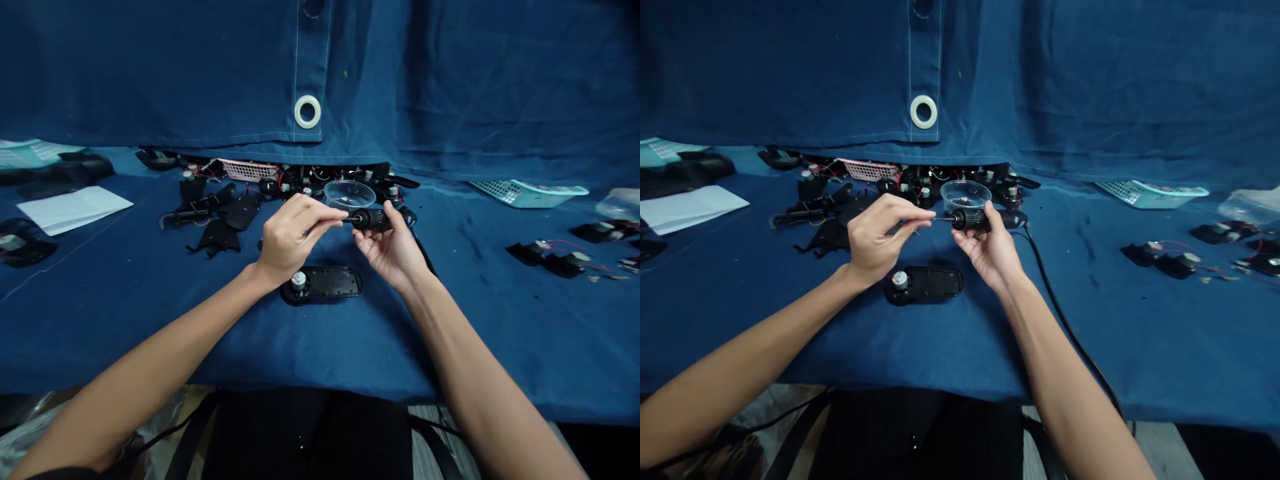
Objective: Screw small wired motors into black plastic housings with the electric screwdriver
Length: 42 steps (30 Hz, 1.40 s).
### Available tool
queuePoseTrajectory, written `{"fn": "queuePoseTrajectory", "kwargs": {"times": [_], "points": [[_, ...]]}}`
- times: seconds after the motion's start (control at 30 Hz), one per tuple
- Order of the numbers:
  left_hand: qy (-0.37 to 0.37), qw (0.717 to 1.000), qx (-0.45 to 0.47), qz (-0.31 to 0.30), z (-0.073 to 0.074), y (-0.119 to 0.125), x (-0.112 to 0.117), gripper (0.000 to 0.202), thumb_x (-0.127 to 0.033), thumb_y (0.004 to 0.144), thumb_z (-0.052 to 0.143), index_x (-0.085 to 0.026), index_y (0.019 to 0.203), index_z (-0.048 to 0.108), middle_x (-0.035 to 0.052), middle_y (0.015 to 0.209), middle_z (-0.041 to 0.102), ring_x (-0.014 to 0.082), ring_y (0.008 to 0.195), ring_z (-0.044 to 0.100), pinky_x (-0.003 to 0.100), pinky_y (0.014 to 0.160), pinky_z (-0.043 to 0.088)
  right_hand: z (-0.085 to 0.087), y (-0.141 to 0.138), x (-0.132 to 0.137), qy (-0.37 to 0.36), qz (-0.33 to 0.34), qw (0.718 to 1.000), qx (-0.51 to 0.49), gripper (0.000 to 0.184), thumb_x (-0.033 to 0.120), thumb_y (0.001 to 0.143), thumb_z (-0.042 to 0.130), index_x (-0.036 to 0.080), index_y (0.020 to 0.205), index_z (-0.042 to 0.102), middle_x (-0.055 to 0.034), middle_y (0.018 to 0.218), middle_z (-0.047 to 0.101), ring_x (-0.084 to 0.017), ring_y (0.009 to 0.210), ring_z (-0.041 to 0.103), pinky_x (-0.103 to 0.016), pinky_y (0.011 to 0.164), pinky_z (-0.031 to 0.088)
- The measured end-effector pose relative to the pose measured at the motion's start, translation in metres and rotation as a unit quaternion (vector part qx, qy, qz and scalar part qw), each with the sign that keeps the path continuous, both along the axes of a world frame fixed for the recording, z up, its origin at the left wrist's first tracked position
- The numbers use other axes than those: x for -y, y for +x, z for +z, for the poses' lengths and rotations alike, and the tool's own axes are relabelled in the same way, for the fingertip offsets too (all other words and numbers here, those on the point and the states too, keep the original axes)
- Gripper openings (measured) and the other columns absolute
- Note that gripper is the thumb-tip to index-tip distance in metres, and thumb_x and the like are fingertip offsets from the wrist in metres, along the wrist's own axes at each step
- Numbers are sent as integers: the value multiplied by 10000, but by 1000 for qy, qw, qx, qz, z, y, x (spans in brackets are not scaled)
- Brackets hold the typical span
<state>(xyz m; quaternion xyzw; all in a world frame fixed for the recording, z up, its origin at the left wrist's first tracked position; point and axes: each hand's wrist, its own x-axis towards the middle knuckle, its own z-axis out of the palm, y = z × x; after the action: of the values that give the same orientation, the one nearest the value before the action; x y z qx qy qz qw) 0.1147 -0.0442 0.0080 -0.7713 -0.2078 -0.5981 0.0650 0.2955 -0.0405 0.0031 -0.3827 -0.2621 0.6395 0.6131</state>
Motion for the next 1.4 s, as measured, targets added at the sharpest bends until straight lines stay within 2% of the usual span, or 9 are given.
{"fn": "queuePoseTrajectory", "kwargs": {"times": [0.4,0.73,0.97,1.4], "points": [[-19,1000,-14,-1,-3,2,1,100,-174,878,613,-199,943,685,22,872,687,125,820,637,275,782,519,0,-2,2,-13,20,1000,-4,333,445,916,507,133,830,586,-8,561,527,-134,545,645,-213,609,602],[-9,1000,12,0,-5,2,1,73,-191,856,645,-192,909,695,20,798,670,117,740,611,252,690,502,0,-4,4,-20,36,999,-26,314,423,918,510,132,836,593,-13,555,544,-140,553,653,-211,595,607],[14,1000,11,13,-7,3,2,74,-201,865,638,-197,917,690,22,786,671,125,742,610,267,679,499,5,-6,8,-33,36,998,-36,330,430,911,522,117,848,603,-31,573,573,-145,547,665,-192,569,601],[-69,996,63,-16,-9,8,5,35,-202,843,665,-190,871,683,8,807,682,119,750,616,260,701,493,5,-6,8,-38,32,998,-42,324,425,915,518,118,850,599,-25,555,573,-145,531,664,-183,539,595]]}}
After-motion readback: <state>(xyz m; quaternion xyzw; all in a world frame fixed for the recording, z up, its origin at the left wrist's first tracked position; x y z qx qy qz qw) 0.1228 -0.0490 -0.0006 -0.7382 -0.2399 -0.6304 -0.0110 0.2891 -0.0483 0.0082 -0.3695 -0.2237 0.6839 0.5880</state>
